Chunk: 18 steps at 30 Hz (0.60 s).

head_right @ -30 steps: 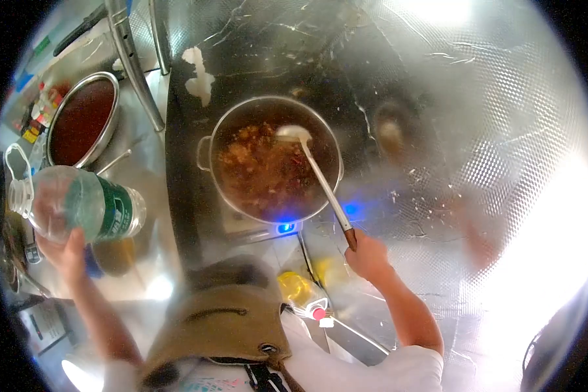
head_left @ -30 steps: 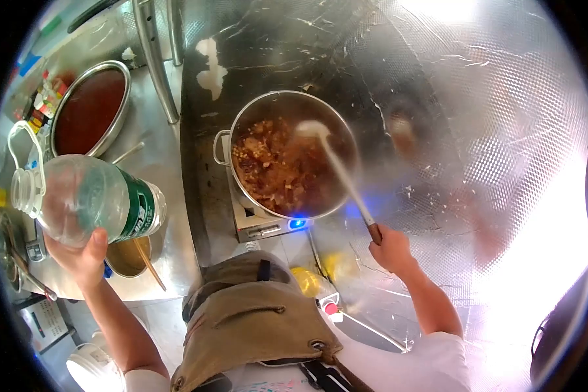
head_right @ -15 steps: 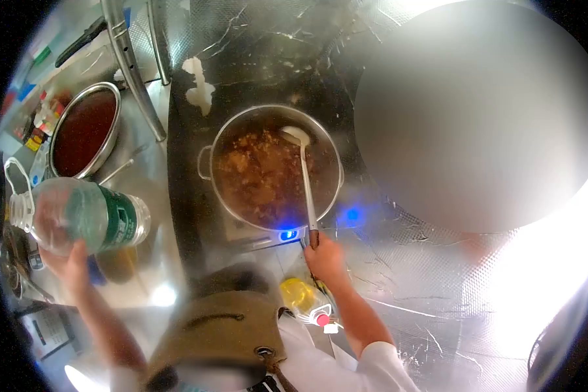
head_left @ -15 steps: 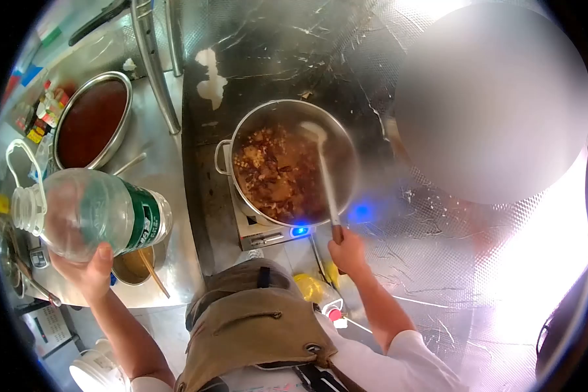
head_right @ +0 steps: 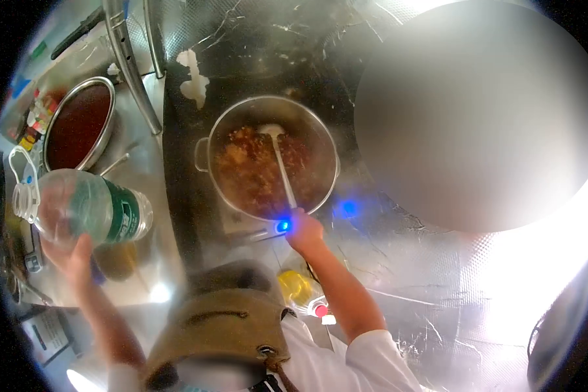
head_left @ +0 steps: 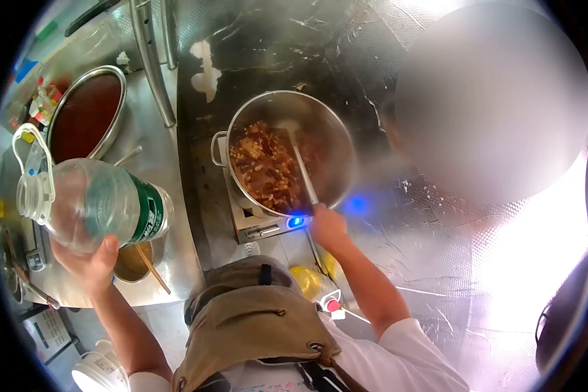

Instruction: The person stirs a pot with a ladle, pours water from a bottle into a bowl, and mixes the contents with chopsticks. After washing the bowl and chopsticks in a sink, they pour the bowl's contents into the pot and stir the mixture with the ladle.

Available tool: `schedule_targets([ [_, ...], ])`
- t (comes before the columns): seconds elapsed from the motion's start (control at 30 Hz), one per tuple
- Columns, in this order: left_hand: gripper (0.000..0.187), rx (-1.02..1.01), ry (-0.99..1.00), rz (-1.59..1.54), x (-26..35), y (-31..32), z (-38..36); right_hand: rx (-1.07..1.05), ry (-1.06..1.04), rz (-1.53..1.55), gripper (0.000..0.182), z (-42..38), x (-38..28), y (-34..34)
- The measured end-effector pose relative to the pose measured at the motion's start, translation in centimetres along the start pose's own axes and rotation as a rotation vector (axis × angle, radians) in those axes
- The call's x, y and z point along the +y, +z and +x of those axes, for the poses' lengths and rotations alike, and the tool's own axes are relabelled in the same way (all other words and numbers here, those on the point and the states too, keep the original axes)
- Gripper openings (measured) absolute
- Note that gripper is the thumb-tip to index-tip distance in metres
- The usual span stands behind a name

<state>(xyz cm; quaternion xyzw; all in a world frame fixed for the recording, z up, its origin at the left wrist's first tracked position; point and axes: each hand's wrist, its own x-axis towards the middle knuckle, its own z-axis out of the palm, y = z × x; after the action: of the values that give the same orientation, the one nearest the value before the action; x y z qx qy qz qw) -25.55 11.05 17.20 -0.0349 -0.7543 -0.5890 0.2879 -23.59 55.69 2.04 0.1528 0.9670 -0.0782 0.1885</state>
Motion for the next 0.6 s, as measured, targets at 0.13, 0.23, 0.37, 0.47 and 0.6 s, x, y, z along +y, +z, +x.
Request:
schedule_targets([
  [0.13,0.093,0.012,0.012,-0.047,-0.3,0.4,-0.1,-0.034,-0.1,-0.198,0.024,-0.2,1.6,-0.7],
  [0.23,0.093,0.014,0.022,-0.068,0.4,0.5,0.0,0.016,-0.169,-0.26,0.02,-2.3,3.7,-3.3],
  [0.37,0.092,0.018,0.038,-0.062,1.4,0.3,0.1,0.124,-0.281,-0.25,0.02,-4.9,7.4,-6.5],
  [0.47,0.092,0.037,0.071,-0.017,1.0,-0.4,0.0,0.095,-0.292,-0.29,0.015,-7.5,6.4,-10.8],
  [0.6,0.092,0.054,0.059,-0.004,0.9,-0.9,0.0,-0.082,-0.187,-0.029,0.015,-10.4,5.8,-13.5],
])
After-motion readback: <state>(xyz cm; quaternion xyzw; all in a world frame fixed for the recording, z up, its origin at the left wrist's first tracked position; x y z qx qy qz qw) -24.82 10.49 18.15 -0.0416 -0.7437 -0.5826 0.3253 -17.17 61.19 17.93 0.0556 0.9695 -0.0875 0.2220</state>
